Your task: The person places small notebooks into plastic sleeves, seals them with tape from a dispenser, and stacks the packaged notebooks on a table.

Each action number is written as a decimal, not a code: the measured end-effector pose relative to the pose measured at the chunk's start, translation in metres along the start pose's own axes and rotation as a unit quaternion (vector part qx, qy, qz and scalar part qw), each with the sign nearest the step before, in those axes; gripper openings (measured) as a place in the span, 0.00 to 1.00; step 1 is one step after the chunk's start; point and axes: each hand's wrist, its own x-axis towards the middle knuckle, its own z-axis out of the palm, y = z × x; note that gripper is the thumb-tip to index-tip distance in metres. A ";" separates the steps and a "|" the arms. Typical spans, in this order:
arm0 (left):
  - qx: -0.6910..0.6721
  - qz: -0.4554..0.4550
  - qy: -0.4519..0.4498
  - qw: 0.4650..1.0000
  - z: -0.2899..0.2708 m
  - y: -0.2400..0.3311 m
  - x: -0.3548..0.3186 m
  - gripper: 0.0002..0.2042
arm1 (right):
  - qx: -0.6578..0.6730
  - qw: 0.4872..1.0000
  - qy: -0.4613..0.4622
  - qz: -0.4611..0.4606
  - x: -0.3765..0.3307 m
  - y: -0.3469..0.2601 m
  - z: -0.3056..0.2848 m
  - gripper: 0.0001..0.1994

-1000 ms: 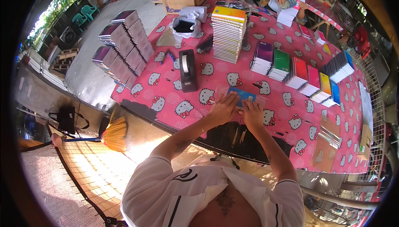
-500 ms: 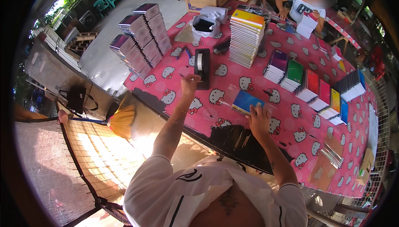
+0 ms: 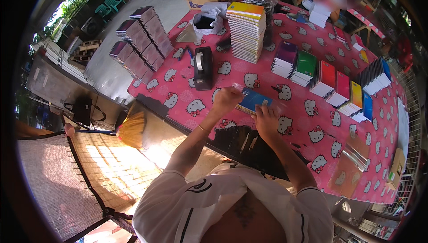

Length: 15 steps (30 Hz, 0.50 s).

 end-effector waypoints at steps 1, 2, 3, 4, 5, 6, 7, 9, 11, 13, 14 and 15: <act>0.062 -0.020 -0.011 0.998 0.024 0.017 0.005 0.13 | 0.009 1.000 0.006 0.003 -0.001 0.001 0.002 0.25; 0.124 -0.041 -0.021 0.991 0.039 0.027 0.009 0.14 | 0.018 1.000 0.012 0.005 -0.002 0.001 0.002 0.24; 0.180 -0.054 -0.045 0.981 0.045 0.027 0.013 0.15 | 0.027 0.999 0.018 0.007 -0.003 0.001 0.003 0.23; 0.236 -0.067 -0.069 0.967 0.050 0.026 0.019 0.17 | 0.038 0.999 0.015 0.008 -0.004 0.002 0.003 0.23; 0.291 -0.078 -0.094 0.949 0.055 0.028 0.022 0.18 | 0.048 0.999 0.013 0.012 -0.004 0.003 0.000 0.23; 0.313 -0.064 -0.097 0.943 0.057 0.028 0.021 0.20 | 0.059 0.998 0.010 0.015 -0.003 0.004 -0.002 0.23; 0.334 -0.051 -0.100 0.936 0.054 0.025 0.019 0.21 | 0.051 0.998 0.019 0.019 -0.002 0.005 -0.004 0.23; 0.365 -0.021 -0.075 0.928 0.050 0.014 0.010 0.23 | 0.041 0.998 0.035 0.018 0.011 0.000 -0.026 0.23; 0.384 0.025 -0.025 0.923 0.050 0.010 0.000 0.24 | 0.015 1.000 0.014 0.013 0.013 0.004 -0.027 0.22; 0.363 0.011 -0.038 0.931 0.046 0.011 -0.012 0.21 | 0.017 1.000 -0.016 0.013 0.019 0.014 -0.022 0.22; 0.353 0.008 -0.045 0.935 0.046 0.016 -0.020 0.20 | 0.031 0.999 -0.033 0.018 0.023 0.025 -0.012 0.23; 0.331 0.103 -0.018 0.938 0.052 0.014 -0.035 0.19 | 0.045 0.998 -0.048 0.021 0.031 0.037 -0.002 0.23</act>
